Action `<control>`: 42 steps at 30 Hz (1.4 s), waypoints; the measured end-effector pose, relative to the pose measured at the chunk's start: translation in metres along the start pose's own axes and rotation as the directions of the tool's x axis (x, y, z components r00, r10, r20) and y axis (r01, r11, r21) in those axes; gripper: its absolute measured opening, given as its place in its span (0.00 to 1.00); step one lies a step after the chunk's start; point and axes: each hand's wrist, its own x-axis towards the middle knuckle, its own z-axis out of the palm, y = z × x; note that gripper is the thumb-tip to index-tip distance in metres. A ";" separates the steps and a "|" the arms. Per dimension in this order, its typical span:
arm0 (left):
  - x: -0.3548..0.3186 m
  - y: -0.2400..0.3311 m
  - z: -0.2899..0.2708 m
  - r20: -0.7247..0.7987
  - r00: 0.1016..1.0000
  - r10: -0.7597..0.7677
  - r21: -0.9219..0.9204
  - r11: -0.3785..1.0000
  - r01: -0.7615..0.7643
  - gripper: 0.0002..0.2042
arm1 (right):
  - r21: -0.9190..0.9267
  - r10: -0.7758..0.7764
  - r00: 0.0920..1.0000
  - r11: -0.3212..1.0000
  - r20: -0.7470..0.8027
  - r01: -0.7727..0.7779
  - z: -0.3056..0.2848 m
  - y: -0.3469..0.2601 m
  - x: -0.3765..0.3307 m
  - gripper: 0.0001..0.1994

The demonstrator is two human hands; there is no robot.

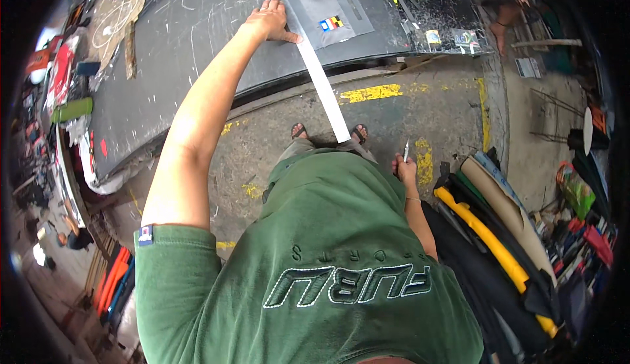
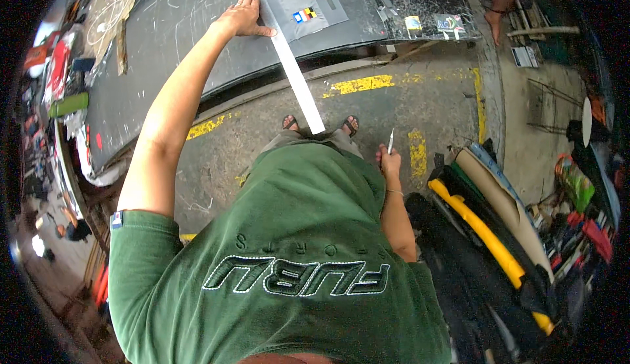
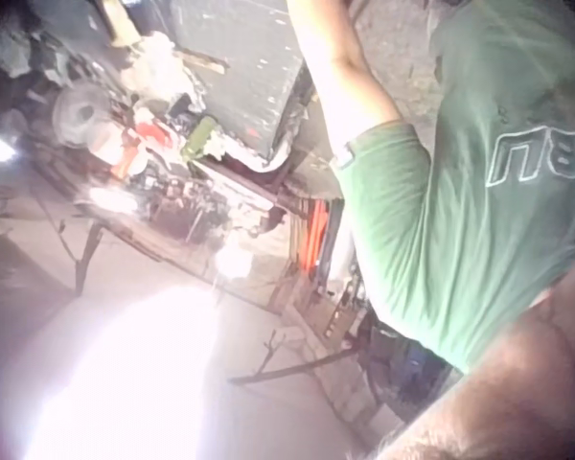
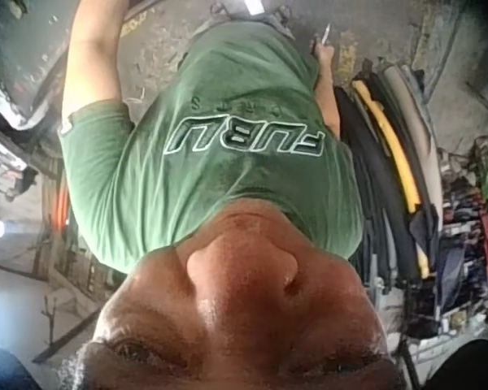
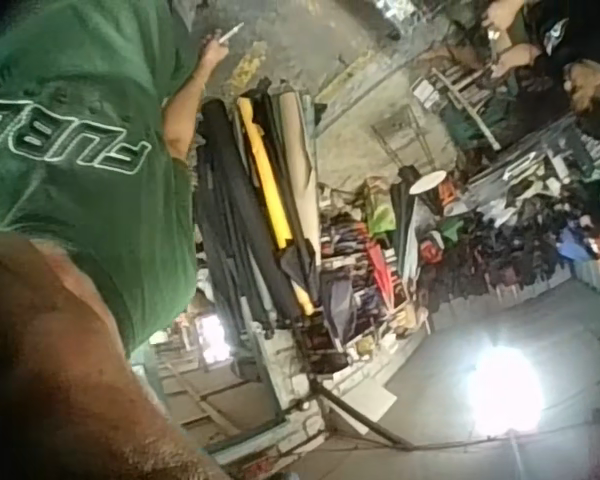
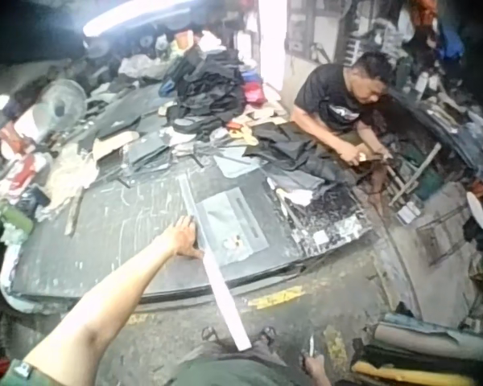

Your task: The person aligns a metal ruler on fabric pieces on a work table and cuts them using a utility knife.

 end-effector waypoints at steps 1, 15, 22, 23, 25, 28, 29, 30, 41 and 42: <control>0.001 0.001 0.000 0.035 0.999 0.007 -0.001 1.000 -0.007 0.64 | -0.067 0.035 0.999 0.997 -0.021 -0.036 -0.008 -0.002 0.003 0.12; -0.016 0.000 0.003 -0.071 0.997 0.020 -0.083 0.996 -0.026 0.61 | -0.427 -0.119 0.991 0.894 0.068 0.136 -0.099 0.004 0.041 0.15; -0.017 -0.017 0.028 -0.234 0.970 0.062 -0.155 0.983 -0.100 0.62 | -0.128 -0.319 0.913 0.924 0.254 0.359 0.026 -0.122 0.011 0.15; -0.014 -0.016 0.029 -0.233 0.971 0.048 -0.190 0.977 -0.093 0.64 | -0.028 -0.366 0.891 0.921 0.269 0.388 0.050 -0.132 0.009 0.16; -0.015 -0.016 0.034 -0.259 0.963 0.073 -0.208 0.969 -0.129 0.64 | -0.057 -0.443 0.811 0.865 0.382 0.499 0.098 -0.176 -0.017 0.17; -0.012 -0.020 0.043 -0.337 0.939 0.064 -0.265 0.951 -0.160 0.64 | -0.136 -0.499 0.785 0.806 0.367 0.576 0.162 -0.231 -0.063 0.18; -0.013 -0.018 0.043 -0.336 0.937 0.091 -0.267 0.945 -0.188 0.64 | -0.149 -0.490 0.800 0.814 0.346 0.562 0.179 -0.243 -0.076 0.19; -0.014 -0.014 0.040 -0.349 0.933 0.093 -0.262 0.946 -0.192 0.64 | -0.220 -0.508 0.814 0.792 0.280 0.570 0.192 -0.246 -0.074 0.21; -0.015 -0.020 0.063 -0.468 0.880 0.075 -0.394 0.874 -0.284 0.65 | -0.118 -0.446 0.884 0.879 0.140 0.462 0.247 -0.261 -0.085 0.16; -0.015 -0.020 0.063 -0.459 0.885 0.077 -0.395 0.875 -0.281 0.65 | -0.161 -0.421 0.896 0.883 0.141 0.441 0.247 -0.261 -0.084 0.15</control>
